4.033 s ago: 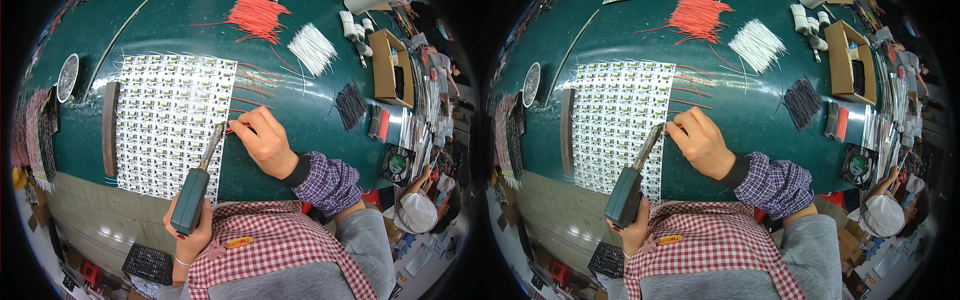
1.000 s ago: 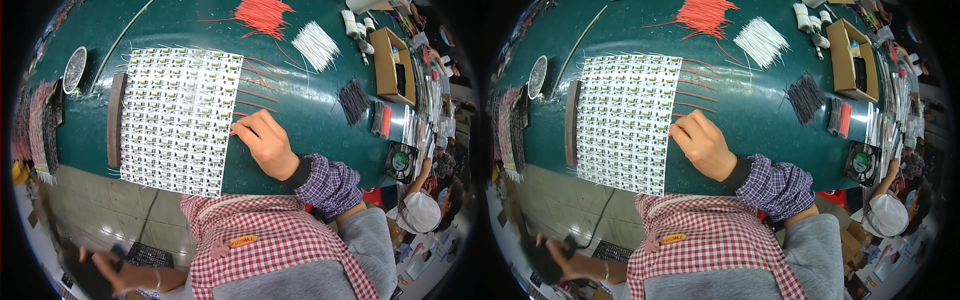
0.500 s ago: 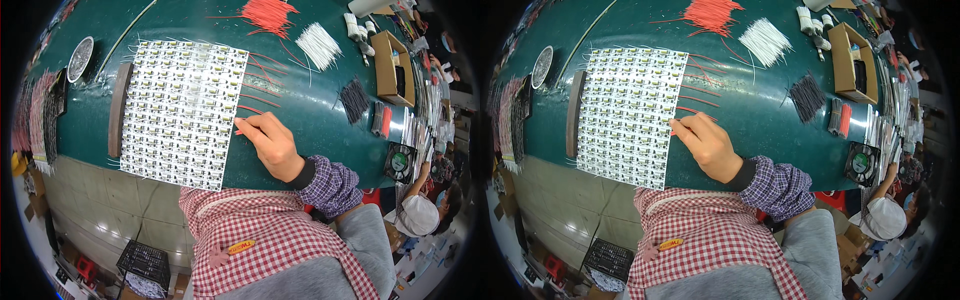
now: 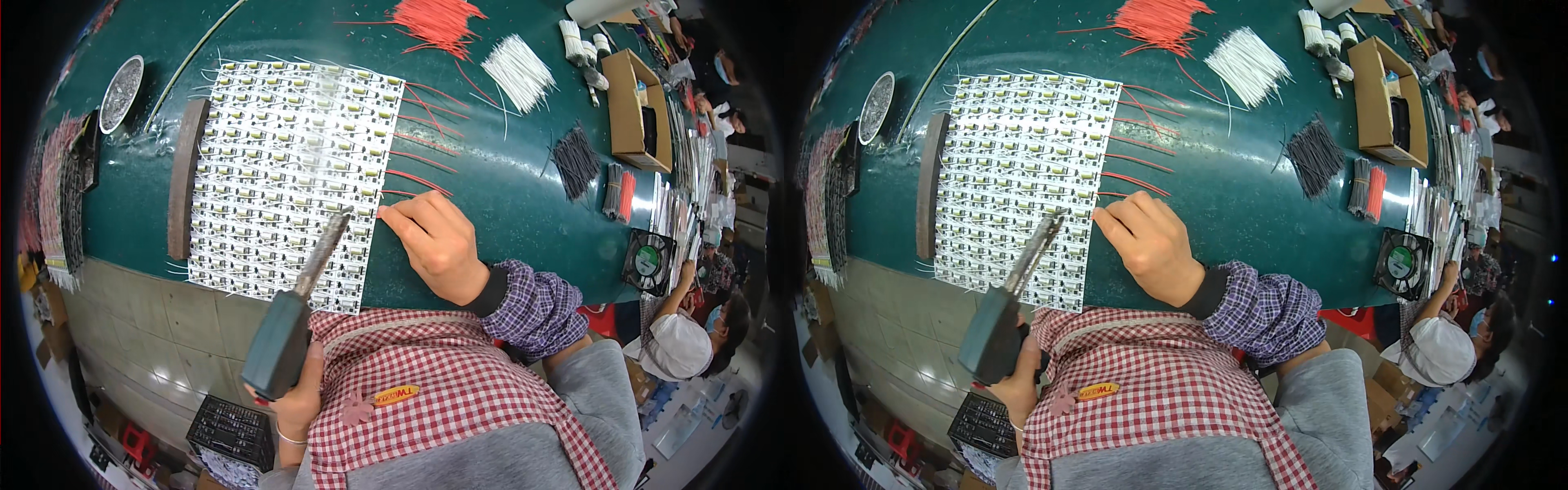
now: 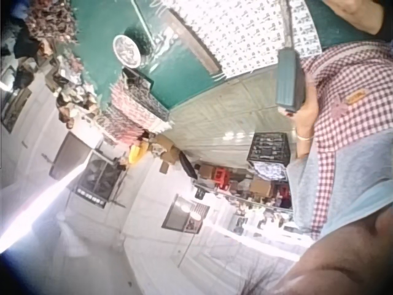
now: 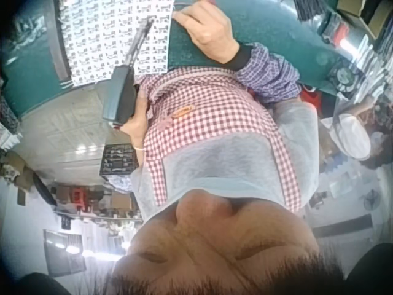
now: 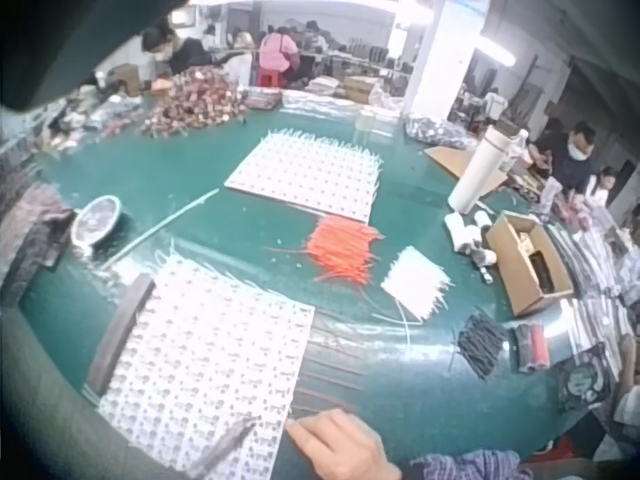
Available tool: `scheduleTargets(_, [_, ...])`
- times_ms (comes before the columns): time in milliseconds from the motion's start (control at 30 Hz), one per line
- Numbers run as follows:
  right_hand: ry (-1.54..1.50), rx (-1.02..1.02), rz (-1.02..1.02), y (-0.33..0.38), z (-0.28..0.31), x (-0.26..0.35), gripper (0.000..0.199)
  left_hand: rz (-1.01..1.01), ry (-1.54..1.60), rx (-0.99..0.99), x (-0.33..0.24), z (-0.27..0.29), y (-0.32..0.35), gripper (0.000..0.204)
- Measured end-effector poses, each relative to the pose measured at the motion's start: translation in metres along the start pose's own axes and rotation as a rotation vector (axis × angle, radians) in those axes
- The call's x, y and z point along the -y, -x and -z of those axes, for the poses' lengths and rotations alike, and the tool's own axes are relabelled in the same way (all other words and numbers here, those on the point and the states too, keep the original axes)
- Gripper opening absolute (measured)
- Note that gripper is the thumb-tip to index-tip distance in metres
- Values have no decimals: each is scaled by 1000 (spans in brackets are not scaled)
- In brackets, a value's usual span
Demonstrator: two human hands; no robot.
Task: The person solders wires to the edge of an electronic circuit board array using a soldering tool, grabbing wires from piles on the table by hand.
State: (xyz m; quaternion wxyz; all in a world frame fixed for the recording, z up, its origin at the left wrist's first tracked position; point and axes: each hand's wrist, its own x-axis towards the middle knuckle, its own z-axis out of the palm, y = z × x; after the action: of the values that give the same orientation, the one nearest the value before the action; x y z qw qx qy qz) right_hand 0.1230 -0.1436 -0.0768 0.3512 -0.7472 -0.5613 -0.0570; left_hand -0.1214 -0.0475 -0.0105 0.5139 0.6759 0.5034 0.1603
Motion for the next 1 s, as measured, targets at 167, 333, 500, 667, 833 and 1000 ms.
scheduleTargets(167, [-22,14,-17,0,3,1,33,-249,-242,12,5,-9,-6,26])
scheduleTargets(333, [-53,23,2,0,3,-1,33,-363,-116,126,-8,-14,-16,22])
scheduleTargets(500, [-45,17,3,0,2,0,32,-346,-113,141,-8,-18,-17,21])
scheduleTargets(667, [-46,13,7,0,1,0,31,-346,-130,151,-9,-19,-18,19])
scheduleTargets(833, [-31,23,4,0,2,1,30,-384,-191,182,-9,-18,-19,17])
scheduleTargets(1000, [-29,11,12,1,-1,0,31,-388,-141,114,6,-17,-13,19])
